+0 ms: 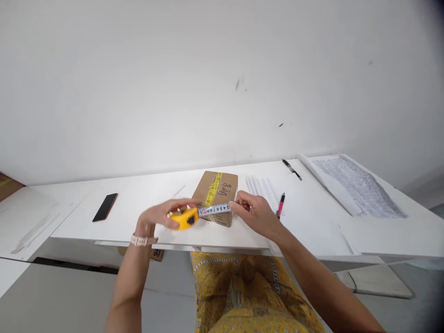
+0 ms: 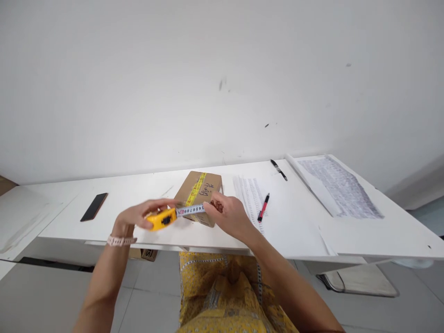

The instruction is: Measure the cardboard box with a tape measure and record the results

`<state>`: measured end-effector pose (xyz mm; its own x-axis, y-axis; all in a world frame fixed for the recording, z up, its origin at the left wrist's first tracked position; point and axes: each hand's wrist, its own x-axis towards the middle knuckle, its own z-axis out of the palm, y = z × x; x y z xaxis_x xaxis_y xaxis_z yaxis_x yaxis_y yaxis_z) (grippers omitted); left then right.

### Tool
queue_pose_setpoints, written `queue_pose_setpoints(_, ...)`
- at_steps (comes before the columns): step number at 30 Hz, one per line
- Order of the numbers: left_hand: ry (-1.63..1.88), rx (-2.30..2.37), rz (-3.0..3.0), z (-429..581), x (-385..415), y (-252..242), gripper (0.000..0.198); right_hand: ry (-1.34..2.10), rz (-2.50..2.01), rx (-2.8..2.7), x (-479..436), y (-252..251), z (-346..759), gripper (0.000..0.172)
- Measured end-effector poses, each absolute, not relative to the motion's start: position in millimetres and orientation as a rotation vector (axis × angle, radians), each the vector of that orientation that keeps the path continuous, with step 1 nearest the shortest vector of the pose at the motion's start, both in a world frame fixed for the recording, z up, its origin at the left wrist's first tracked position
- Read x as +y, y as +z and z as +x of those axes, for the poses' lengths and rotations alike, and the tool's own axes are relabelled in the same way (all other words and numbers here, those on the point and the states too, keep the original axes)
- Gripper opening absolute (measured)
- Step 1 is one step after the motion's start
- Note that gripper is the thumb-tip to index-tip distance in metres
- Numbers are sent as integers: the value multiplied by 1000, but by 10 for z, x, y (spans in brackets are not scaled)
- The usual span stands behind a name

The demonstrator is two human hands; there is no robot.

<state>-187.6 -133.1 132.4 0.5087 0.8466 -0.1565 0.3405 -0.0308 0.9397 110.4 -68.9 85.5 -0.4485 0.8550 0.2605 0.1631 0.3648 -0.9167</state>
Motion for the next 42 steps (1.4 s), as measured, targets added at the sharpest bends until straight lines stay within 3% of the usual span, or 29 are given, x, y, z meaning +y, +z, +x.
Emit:
queue_pose_setpoints(3, 553, 956, 1498, -1436, -1768, 1088, 74, 1115, -732, -1935, -741, 1028, 1145, 40)
queue_pose_setpoints(6, 843, 863, 1154, -1159, -2136, 647, 76, 1112, -524, -2039, -672, 939, 1133, 33)
queue_pose_setpoints(11, 1376, 764, 822, -1165, -2478, 162, 76, 635, -405, -2303, -373, 393, 1052, 72)
queue_pose_setpoints(13, 1512, 777, 763, -1232, -2505, 148, 73, 414, -458, -2370, -300, 194, 1006, 73)
queue_pose_setpoints(15, 1598, 821, 729, -1284, -2483, 195, 70, 291, -490, -2362, -269, 73, 957, 63)
queue_pose_setpoints(18, 1642, 849, 725, -1312, -2393, 289, 68, 267, -517, -2307, -226, 58, 891, 50)
queue_pose_setpoints(31, 1578, 863, 824, -938, -1266, 422, 64, 682, -693, -2017, 660, 527, 712, 32)
queue_pose_setpoints(38, 1557, 838, 797, -816, -1031, 306, 58, 703, -576, -1999, 647, 602, 709, 49)
queue_pose_setpoints(42, 1558, 857, 776, -820, -1042, 247, 57, 517, -609, -2119, 673, 627, 696, 47)
